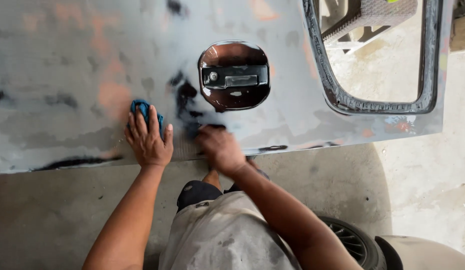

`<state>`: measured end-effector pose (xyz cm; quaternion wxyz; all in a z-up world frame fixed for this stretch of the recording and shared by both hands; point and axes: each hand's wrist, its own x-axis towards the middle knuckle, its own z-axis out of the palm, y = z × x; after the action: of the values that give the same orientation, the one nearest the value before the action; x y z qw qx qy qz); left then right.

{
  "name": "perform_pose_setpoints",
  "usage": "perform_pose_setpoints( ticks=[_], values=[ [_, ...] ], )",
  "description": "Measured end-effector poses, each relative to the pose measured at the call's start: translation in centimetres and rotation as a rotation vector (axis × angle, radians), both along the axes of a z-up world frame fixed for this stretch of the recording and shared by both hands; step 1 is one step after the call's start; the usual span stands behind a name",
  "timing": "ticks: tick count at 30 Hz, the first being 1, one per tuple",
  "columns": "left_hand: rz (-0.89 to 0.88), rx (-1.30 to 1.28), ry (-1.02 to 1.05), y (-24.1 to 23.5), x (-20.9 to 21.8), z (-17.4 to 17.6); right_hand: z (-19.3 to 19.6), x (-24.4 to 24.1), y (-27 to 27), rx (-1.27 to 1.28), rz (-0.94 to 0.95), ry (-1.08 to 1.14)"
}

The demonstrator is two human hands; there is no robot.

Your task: The person sands a car door panel using a sanding block and a blue cloth. They work on the flat surface and the edges around the window frame, occasionally dipping the cloth into a green bucket of water to wipe the surface.

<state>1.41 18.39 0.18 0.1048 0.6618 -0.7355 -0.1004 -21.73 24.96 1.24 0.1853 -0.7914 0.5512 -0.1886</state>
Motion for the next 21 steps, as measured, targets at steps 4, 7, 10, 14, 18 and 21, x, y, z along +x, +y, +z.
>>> perform_pose_setpoints(
  ticks=[4,7,10,14,18,21],
  values=[
    [-0.038,-0.022,0.013,-0.3,0.3,-0.5,-3.6,-4.3,0.6,0.017,0.068,0.164],
    [-0.03,-0.033,0.001,0.0,0.2,-0.3,-6.6,-15.6,2.0,-0.071,-0.303,0.1],
    [-0.021,-0.032,0.006,-0.3,0.1,0.0,-4.2,-21.8,1.8,-0.085,-1.031,0.246],
    [-0.029,-0.028,0.0,-0.1,0.1,-0.1,-6.6,-14.2,2.1,-0.208,-0.681,0.233],
    [-0.041,-0.027,0.002,-0.3,0.2,0.2,2.8,-3.7,1.7,0.083,0.031,0.098],
    [-0.037,-0.029,-0.003,-0.5,0.0,0.2,-7.5,-13.7,5.4,0.001,-0.4,0.269]
  ],
)
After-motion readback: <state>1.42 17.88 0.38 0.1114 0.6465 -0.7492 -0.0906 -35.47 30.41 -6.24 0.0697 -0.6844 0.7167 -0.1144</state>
